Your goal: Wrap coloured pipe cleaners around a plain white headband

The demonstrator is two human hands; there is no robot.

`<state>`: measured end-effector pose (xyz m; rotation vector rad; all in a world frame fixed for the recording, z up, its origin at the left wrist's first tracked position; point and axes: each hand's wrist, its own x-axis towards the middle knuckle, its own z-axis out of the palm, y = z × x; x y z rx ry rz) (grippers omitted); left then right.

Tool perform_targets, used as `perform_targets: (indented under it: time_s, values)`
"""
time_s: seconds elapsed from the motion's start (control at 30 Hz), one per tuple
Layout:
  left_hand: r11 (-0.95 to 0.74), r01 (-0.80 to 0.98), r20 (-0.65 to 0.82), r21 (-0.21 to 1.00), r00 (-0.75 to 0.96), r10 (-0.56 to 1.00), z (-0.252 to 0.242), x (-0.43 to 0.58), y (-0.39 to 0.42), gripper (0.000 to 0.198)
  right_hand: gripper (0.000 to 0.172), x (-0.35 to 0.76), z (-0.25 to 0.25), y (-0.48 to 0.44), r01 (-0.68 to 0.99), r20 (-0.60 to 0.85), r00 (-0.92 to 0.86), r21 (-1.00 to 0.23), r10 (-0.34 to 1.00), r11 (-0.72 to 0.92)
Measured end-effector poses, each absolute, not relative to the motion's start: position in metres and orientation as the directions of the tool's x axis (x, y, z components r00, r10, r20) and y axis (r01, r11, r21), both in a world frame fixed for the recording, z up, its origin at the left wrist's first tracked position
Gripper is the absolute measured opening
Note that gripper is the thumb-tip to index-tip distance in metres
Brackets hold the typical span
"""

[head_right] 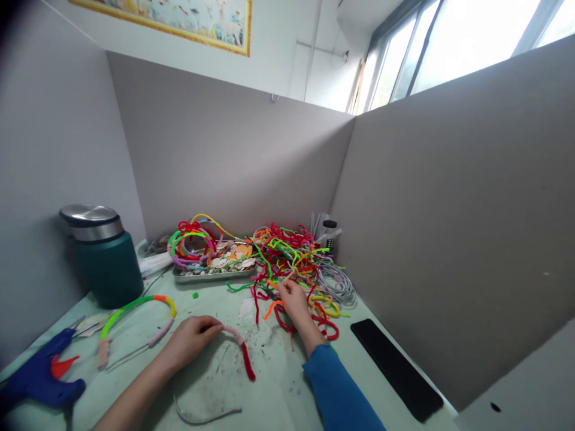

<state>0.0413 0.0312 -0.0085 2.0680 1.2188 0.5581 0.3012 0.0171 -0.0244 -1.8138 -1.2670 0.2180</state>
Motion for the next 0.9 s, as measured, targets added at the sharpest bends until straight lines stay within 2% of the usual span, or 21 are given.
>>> perform_targets:
  time_s: [0.17, 0.27, 0.4, 0.53, 0.63, 0.77, 0.9]
  values:
    - [-0.362, 0.602, 0.033, 0.712, 0.486, 0.873, -0.012, 0.041, 0.033, 0.033, 0.031, 0.307, -0.020, 0.012, 0.570, 0.316, 0.538, -0.819, 0.781, -0.061]
    - [-0.363, 0.588, 0.038, 0.723, 0.491, 0.870, -0.012, 0.042, 0.033, 0.033, 0.031, 0.303, -0.016, 0.010, 0.453, 0.251, 0.514, -0.891, 0.820, -0.011]
    - [-0.360, 0.595, 0.053, 0.719, 0.470, 0.881, -0.015, 0.041, 0.034, 0.035, 0.028, 0.280, -0.013, 0.009, 0.215, 0.090, 0.327, -0.976, 0.941, 0.018]
    - [-0.370, 0.582, 0.077, 0.724, 0.465, 0.882, -0.016, 0.040, 0.034, 0.034, 0.030, 0.256, -0.012, 0.002, 0.010, -0.021, 0.077, -1.000, 0.997, -0.021]
    - [-0.382, 0.538, 0.102, 0.751, 0.477, 0.873, -0.016, 0.041, 0.034, 0.031, 0.034, 0.245, -0.011, -0.002, -0.105, -0.039, -0.029, -0.994, 0.999, -0.042]
    - [-0.361, 0.491, 0.106, 0.793, 0.472, 0.875, -0.020, 0.041, 0.036, 0.028, 0.028, 0.231, -0.007, 0.006, -0.327, -0.028, -0.123, -0.943, 0.992, -0.067]
    - [-0.254, 0.420, 0.059, 0.871, 0.425, 0.903, -0.023, 0.041, 0.038, 0.027, 0.030, 0.211, 0.004, 0.026, -0.378, 0.022, -0.180, -0.924, 0.983, -0.048]
